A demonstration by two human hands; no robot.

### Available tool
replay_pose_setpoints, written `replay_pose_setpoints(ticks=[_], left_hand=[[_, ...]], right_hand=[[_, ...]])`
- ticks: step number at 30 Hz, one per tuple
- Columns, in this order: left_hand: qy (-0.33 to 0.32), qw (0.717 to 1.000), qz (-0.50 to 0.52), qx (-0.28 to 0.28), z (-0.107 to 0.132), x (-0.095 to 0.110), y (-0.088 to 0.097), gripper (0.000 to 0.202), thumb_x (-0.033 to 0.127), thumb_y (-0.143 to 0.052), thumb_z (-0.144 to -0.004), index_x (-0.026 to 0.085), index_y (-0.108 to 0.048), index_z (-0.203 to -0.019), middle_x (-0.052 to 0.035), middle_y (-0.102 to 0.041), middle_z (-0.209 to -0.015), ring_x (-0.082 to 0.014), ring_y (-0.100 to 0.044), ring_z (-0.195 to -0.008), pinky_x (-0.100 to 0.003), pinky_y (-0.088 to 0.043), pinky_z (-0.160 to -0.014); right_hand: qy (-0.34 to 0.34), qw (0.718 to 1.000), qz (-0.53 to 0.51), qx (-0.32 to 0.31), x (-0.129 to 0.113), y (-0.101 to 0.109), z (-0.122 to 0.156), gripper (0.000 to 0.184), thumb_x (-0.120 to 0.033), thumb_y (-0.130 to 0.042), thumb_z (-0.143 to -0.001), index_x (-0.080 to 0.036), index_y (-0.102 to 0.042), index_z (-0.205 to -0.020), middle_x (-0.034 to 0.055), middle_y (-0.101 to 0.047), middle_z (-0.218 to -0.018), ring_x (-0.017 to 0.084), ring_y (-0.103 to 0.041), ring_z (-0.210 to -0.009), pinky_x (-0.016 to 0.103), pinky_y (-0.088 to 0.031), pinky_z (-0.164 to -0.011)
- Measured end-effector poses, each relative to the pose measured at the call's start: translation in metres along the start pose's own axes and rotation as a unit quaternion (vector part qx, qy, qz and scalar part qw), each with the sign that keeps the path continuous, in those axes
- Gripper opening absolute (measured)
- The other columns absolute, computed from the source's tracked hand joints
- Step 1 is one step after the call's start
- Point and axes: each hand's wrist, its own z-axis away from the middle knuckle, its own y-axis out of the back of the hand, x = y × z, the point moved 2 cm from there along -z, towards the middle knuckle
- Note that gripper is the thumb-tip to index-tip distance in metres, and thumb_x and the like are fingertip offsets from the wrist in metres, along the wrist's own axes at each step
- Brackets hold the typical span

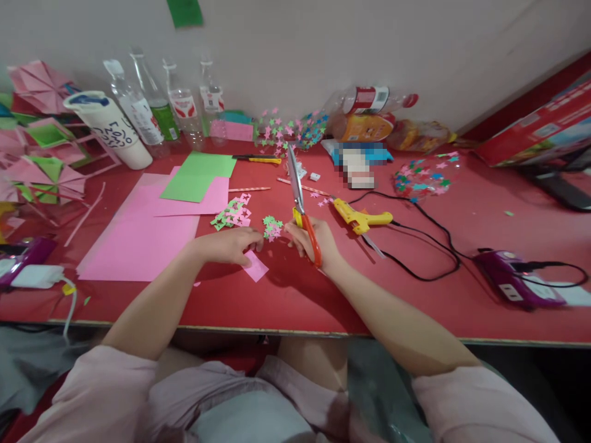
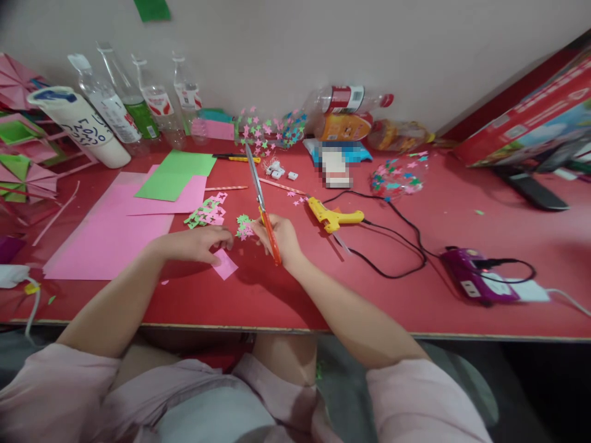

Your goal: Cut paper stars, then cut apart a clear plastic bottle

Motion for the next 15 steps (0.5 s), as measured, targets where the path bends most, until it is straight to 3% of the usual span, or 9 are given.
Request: replay_pose_setpoints(ticks=[5, 8, 13, 15], left_hand=[[0.034, 0.999, 0.013, -0.003, 0.001, 0.005, 0.0, 0.012, 0.017, -0.051, -0.066, 0.019, -0.052, -0.078, -0.003, -0.057, -0.086, -0.0153, -0.05, -0.074, -0.027, -0.037, -0.065], [0.018, 0.998, 0.06, 0.007, 0.001, 0.008, 0.001, 0.004, 0.018, -0.051, -0.067, 0.018, -0.052, -0.071, -0.0016, -0.056, -0.081, -0.0138, -0.049, -0.071, -0.027, -0.036, -0.064], [0.001, 0.961, 0.256, 0.101, -0.008, 0.008, 0.002, 0.017, 0.034, -0.06, -0.072, 0.018, -0.055, -0.075, 0.0013, -0.053, -0.073, -0.011, -0.047, -0.067, -0.026, -0.038, -0.064], [0.016, 0.934, 0.32, 0.155, -0.012, 0.006, 0.001, 0.017, 0.033, -0.063, -0.071, 0.018, -0.056, -0.074, 0.0016, -0.054, -0.07, -0.0106, -0.048, -0.066, -0.027, -0.039, -0.065]], right_hand=[[-0.018, 1.0, 0.003, 0.002, 0.001, -0.001, -0.001, 0.029, -0.042, -0.067, -0.074, -0.021, -0.05, -0.062, -0.0103, -0.039, -0.037, 0.007, -0.039, -0.032, 0.025, -0.046, -0.048], [-0.021, 1.0, 0.002, -0.002, -0.001, -0.001, -0.001, 0.032, -0.045, -0.068, -0.073, -0.021, -0.05, -0.061, -0.0102, -0.039, -0.037, 0.007, -0.039, -0.031, 0.023, -0.044, -0.044], [-0.04, 0.998, 0.01, -0.042, -0.002, -0.005, 0.002, 0.04, -0.053, -0.07, -0.07, -0.021, -0.049, -0.059, -0.0079, -0.045, -0.038, 0.007, -0.038, -0.029, 0.021, -0.031, -0.034], [-0.042, 0.997, -0.01, -0.068, -0.002, -0.007, 0.004, 0.042, -0.056, -0.068, -0.071, -0.021, -0.048, -0.06, -0.009, -0.042, -0.036, 0.006, -0.037, -0.029, 0.021, -0.038, -0.037]])
